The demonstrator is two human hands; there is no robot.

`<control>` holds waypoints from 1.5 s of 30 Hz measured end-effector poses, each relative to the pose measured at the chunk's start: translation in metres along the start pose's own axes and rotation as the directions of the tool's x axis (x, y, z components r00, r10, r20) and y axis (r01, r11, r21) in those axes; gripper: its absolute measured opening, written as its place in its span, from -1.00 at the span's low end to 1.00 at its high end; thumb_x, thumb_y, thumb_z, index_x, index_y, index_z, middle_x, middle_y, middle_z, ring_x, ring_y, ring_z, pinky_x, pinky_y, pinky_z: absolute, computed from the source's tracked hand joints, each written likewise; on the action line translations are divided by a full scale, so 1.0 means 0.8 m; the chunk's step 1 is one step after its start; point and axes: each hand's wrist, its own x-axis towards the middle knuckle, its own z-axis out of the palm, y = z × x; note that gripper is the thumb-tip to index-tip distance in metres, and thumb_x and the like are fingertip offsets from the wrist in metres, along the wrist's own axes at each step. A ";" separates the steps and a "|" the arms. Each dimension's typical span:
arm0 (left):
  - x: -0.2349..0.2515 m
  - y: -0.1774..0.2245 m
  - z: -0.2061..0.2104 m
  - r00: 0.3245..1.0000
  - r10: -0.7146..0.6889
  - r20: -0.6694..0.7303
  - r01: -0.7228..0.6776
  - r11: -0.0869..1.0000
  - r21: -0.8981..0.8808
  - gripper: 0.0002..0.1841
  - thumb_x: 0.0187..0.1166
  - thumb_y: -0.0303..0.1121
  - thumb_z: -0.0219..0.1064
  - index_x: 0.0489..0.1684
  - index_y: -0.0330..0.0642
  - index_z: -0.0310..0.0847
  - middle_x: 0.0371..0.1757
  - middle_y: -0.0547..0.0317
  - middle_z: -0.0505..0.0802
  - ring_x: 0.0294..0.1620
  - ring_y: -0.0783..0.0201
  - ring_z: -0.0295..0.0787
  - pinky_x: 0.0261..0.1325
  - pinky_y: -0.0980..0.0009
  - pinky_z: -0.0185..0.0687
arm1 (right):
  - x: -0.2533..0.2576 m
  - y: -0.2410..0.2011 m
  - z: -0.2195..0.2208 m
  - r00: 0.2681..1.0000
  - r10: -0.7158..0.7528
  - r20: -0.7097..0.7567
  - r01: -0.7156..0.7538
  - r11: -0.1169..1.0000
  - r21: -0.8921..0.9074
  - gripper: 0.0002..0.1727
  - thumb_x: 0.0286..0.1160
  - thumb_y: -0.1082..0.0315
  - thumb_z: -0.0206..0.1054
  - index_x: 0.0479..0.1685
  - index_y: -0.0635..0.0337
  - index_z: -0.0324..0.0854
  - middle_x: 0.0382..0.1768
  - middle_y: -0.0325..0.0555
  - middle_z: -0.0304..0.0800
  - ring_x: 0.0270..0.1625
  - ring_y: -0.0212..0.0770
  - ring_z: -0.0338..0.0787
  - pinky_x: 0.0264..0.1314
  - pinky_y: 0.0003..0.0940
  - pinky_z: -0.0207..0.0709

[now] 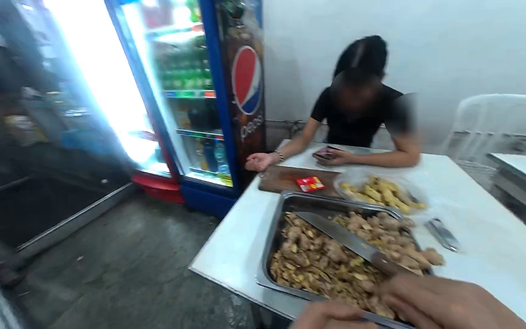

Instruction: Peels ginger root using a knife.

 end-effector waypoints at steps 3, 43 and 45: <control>-0.006 -0.029 -0.002 0.992 -0.039 -0.122 0.067 0.969 0.238 -0.69 0.70 -0.50 0.14 0.22 -0.25 0.78 0.29 -0.15 0.79 0.45 0.01 0.64 0.53 0.12 0.53 | -0.009 0.032 0.032 0.957 0.198 -0.212 -0.231 0.962 -0.144 -0.64 0.69 0.18 0.26 0.24 0.21 0.73 -0.03 0.30 0.76 0.03 0.33 0.80 -0.03 0.20 0.70; 0.122 -0.115 -0.007 0.760 -0.611 -0.220 0.166 0.511 -0.843 -0.66 0.63 -0.52 0.23 0.33 -0.45 0.53 -0.02 -0.01 0.88 -0.13 0.26 0.90 -0.01 0.36 0.84 | 0.053 -0.028 0.077 0.934 0.351 -0.073 -0.260 0.804 0.535 -0.03 0.45 -0.21 0.44 0.76 0.25 0.31 0.15 0.20 0.85 -0.12 0.03 0.85 -0.04 0.12 0.67; 0.123 -0.110 -0.008 0.776 -0.576 -0.257 0.168 0.581 -0.796 -0.66 0.65 -0.54 0.20 0.36 -0.46 0.53 0.03 0.01 0.89 -0.08 0.29 0.89 0.02 0.38 0.82 | 0.054 -0.029 0.078 0.930 0.350 -0.112 -0.234 0.798 0.556 -0.04 0.48 -0.19 0.43 0.75 0.30 0.30 0.21 0.22 0.82 -0.06 0.02 0.87 0.02 0.09 0.70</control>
